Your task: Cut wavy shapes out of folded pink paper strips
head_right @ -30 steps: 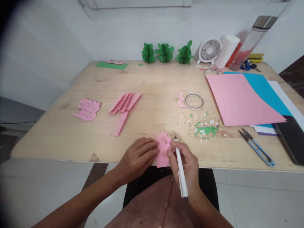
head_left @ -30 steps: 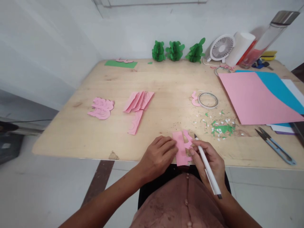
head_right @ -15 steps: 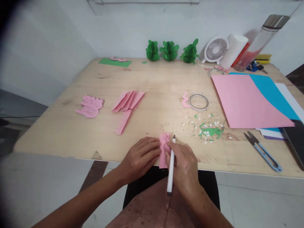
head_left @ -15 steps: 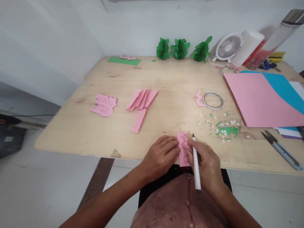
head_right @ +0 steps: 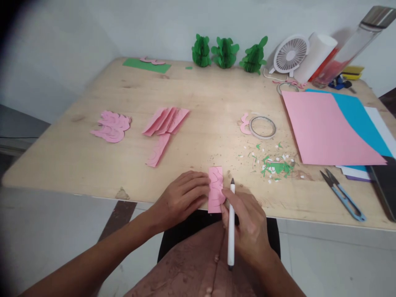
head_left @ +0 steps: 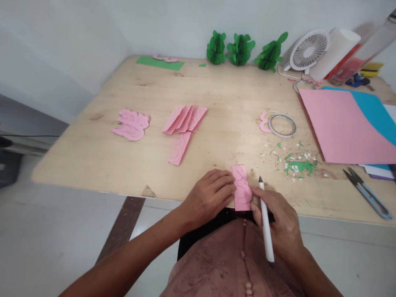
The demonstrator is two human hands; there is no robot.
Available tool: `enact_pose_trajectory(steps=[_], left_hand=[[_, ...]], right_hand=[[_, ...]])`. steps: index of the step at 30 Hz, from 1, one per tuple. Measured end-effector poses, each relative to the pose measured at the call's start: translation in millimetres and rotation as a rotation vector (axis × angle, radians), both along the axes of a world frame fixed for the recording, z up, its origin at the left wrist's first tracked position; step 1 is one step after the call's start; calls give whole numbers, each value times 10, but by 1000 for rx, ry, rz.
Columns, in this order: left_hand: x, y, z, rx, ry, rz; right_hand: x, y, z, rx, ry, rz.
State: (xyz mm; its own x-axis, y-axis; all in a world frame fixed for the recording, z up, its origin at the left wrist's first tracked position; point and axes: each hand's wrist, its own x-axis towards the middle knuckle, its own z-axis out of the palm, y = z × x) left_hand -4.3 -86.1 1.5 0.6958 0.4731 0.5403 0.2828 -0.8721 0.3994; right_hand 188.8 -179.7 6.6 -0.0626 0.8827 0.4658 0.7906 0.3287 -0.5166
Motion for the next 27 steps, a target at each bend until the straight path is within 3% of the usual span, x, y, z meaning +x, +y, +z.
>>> enact_pose_trajectory(steps=[7,27], left_hand=[[-7,38,4,-17,20,3],[23,104,-17,43,37,7]], right_hand=[[-47,62,-29,-5,-2,95],[-46,90,-59,13,5,80]])
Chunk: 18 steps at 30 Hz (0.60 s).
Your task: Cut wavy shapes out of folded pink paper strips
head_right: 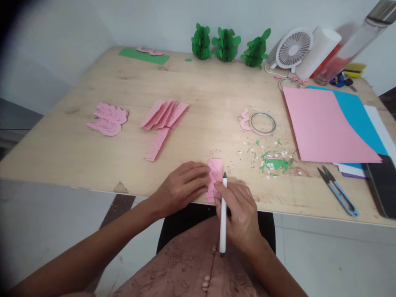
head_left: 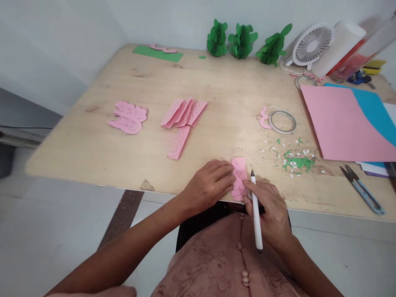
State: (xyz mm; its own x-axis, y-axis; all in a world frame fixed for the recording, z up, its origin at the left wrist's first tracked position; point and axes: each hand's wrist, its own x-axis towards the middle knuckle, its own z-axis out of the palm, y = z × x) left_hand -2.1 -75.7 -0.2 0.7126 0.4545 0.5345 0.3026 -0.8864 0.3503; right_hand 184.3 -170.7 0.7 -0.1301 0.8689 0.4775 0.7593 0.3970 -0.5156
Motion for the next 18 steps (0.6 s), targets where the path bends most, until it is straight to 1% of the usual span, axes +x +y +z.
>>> enact_pose_trajectory(steps=[6,12,18], left_hand=[[0,-4,6,-8,7,-5],[16,-17,30,-21,51,8],[26,-20,37,-9,53,11]], right_hand=[[15,-26,-2,9,-25,-36],[36,-54,-32,3,-97,-21],[35,-69,-62,22,-130,-27]])
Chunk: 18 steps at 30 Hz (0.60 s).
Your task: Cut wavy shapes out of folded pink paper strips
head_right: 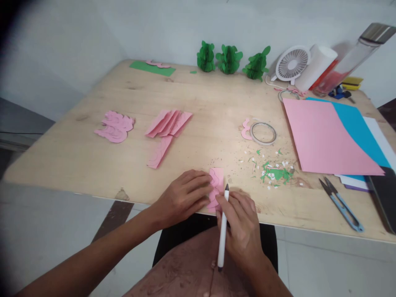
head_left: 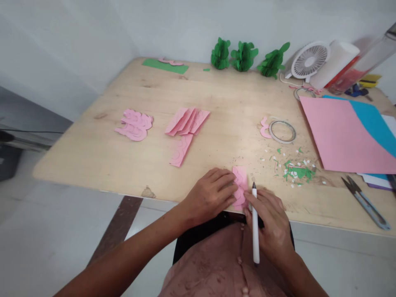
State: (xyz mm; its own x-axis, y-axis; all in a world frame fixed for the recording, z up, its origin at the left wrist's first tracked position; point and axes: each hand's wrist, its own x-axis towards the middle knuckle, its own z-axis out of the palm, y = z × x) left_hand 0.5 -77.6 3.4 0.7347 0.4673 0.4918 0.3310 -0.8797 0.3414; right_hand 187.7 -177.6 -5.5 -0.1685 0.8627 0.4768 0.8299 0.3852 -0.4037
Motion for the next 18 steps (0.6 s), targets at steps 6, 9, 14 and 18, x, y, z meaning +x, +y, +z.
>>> enact_pose_trajectory(steps=[6,9,14,18], left_hand=[[10,-3,17,-17,21,7],[14,-4,28,-26,30,5],[17,-4,35,-31,42,5],[13,-7,29,-29,50,19]], right_hand=[[24,-5,-32,10,-8,1],[36,-13,-55,7,-15,10],[31,-35,-75,2,-19,-7],[23,-35,-70,15,-28,-5]])
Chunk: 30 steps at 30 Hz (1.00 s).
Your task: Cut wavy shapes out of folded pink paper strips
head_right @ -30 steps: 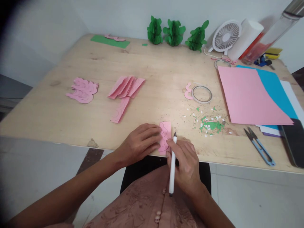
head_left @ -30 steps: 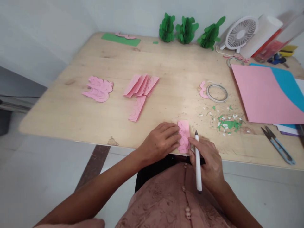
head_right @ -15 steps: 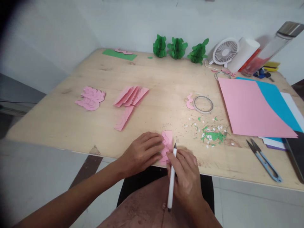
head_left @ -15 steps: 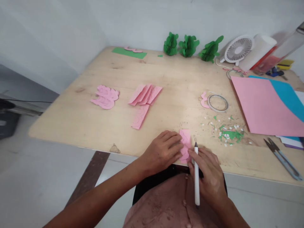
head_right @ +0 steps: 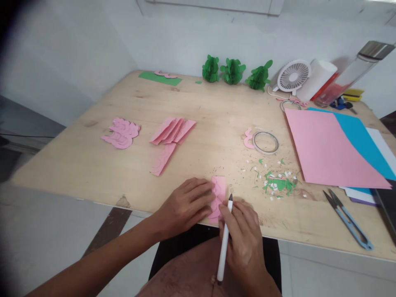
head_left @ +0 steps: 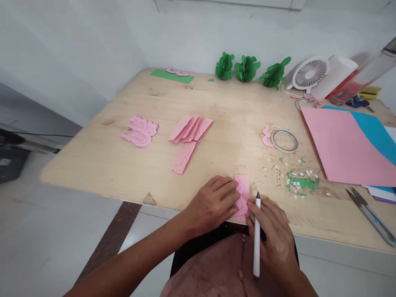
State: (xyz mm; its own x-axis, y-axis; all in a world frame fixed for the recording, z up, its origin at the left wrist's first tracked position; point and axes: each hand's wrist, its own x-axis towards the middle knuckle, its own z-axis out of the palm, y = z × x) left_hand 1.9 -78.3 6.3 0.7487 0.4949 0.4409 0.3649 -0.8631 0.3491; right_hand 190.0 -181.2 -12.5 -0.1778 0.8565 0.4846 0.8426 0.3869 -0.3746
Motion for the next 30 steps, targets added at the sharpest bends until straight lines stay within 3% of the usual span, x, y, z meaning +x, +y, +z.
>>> enact_pose_trajectory(steps=[30], left_hand=[[14,-23,-24,15,53,39]], right_hand=[[-52,49,58,8,21,-48]])
